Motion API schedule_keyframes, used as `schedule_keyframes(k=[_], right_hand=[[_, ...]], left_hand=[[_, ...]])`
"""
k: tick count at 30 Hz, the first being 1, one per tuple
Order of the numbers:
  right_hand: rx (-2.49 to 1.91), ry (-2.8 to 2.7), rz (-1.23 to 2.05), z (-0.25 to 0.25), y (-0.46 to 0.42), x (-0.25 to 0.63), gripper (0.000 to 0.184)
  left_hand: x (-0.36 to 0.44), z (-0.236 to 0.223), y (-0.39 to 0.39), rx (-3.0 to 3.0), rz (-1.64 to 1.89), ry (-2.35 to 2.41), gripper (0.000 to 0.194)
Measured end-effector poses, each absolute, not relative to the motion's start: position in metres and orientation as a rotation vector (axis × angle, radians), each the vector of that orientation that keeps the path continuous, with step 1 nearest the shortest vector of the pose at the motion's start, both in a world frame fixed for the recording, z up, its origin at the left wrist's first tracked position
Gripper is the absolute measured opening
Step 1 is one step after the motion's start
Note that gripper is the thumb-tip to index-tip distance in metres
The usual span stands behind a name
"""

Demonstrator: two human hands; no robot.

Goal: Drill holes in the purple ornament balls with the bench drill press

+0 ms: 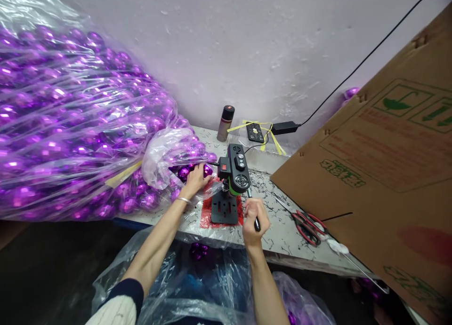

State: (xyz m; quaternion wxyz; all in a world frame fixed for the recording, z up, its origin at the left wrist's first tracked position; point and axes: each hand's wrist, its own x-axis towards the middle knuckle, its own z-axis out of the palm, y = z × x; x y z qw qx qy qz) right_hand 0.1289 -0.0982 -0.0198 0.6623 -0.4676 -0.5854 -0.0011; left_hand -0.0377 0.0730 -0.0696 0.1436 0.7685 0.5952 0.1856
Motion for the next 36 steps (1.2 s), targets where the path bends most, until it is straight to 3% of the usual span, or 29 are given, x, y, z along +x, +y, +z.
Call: schedule_keyframes(k=[8, 11, 18, 23, 29, 36], right_hand=[[-1.054, -1.288, 0.029, -0.022, -0.097, 0.128, 0.034], [-1.045, -1.299, 0.038, -0.018, -0.098, 0.128, 0.033], [-1.042, -1.298, 0.05, -0.013, -0.098, 0.128, 0.034], [-1.074, -1.212, 0.14, 0.0, -0.097, 0.125, 0.038], [-1.153, -1.25, 0.159, 0.028, -0.095, 0.126, 0.041], [-1.133, -1.283, 0.154, 0.023, -0.098, 0.128, 0.038]], left_hand=[[-0.053, -0.083, 0.058, 2.103, 0.661, 1.472, 0.063], [-0.044, -0.08, 0.055, 2.001, 0.758, 1.471, 0.058], [-0.057, -0.06, 0.024, 1.021, 1.235, 1.124, 0.051], [-0.06, -0.062, -0.033, 0.652, 1.248, 0.807, 0.053], [-0.021, -0.098, -0.066, 0.851, 1.242, 0.929, 0.067], [-0.004, -0.114, -0.05, 1.65, 1.139, 1.178, 0.059]])
